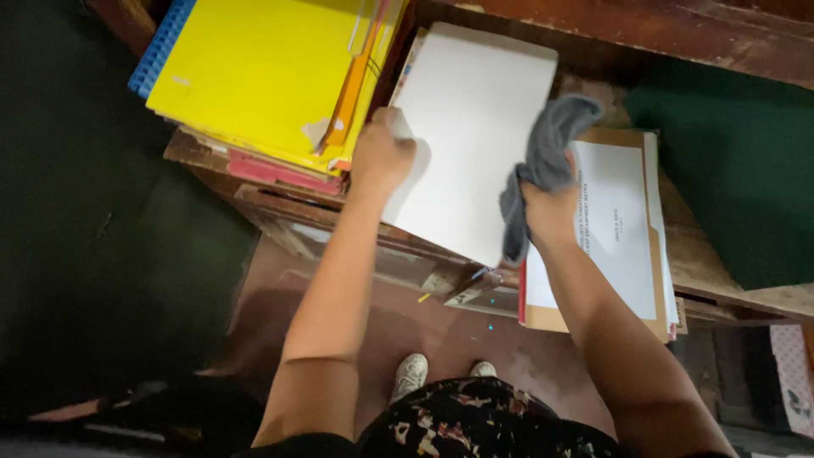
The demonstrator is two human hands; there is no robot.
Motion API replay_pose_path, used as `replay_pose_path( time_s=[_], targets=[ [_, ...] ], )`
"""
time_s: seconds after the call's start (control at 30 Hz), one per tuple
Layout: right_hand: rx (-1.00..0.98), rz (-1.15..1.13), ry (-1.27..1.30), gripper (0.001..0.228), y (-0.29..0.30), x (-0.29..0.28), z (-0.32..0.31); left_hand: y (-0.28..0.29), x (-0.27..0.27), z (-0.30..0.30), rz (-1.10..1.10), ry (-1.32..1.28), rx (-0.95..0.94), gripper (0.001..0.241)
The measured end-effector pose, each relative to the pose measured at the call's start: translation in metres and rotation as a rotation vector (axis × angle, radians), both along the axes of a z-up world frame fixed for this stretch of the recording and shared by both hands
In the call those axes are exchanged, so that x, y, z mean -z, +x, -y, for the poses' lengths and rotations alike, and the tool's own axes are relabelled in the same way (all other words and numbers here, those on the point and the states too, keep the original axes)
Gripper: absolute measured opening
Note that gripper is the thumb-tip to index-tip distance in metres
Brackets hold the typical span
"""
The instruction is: Wiping dust off folders and organizing them on a shelf.
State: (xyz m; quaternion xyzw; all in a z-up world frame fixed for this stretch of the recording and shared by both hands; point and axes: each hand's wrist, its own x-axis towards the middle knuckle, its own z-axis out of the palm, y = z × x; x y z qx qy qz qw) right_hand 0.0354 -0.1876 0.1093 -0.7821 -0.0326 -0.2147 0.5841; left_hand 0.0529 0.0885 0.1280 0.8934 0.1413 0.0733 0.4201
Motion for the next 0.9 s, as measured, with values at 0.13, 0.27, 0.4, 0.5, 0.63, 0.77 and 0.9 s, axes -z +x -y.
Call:
replay_pose_path(
  time_s=[0.13,0.27,0.4,0.5,0.63,0.77,0.9],
  targets=[
    [0.002,-0.072,0.020,0.053,0.049,0.034,-0.032,0.065,0.057,-0.035,0.064,0.236,-0.013,0.047],
    [0.161,-0.188,-0.701,0.075,0.078,0.059,-0.041,0.046,0.047,-0.019,0.013,0.677,0.140,0.054],
    [0.098,-0.264,-1.084,0.081,0.032,0.017,-0.084,0.019,0.039,0.002,-0.089,0.711,0.328,0.055],
    [-0.002,-0.339,-1.036,0.089,0.030,0.013,-0.091,0.025,0.049,-0.002,-0.086,0.444,0.346,0.057],
    [-0.001,-0.362,-1.073,0.092,0.030,0.009,-0.095,0.029,0.060,0.000,-0.106,0.478,0.330,0.062],
    [0.005,-0.299,-1.108,0.092,0.031,0.012,-0.093,0.043,0.085,0.001,-0.187,0.521,0.277,0.065],
    [-0.006,-0.279,-1.089,0.093,0.041,0.032,-0.080,0.038,0.065,0.016,-0.245,0.609,0.231,0.069]
  ],
)
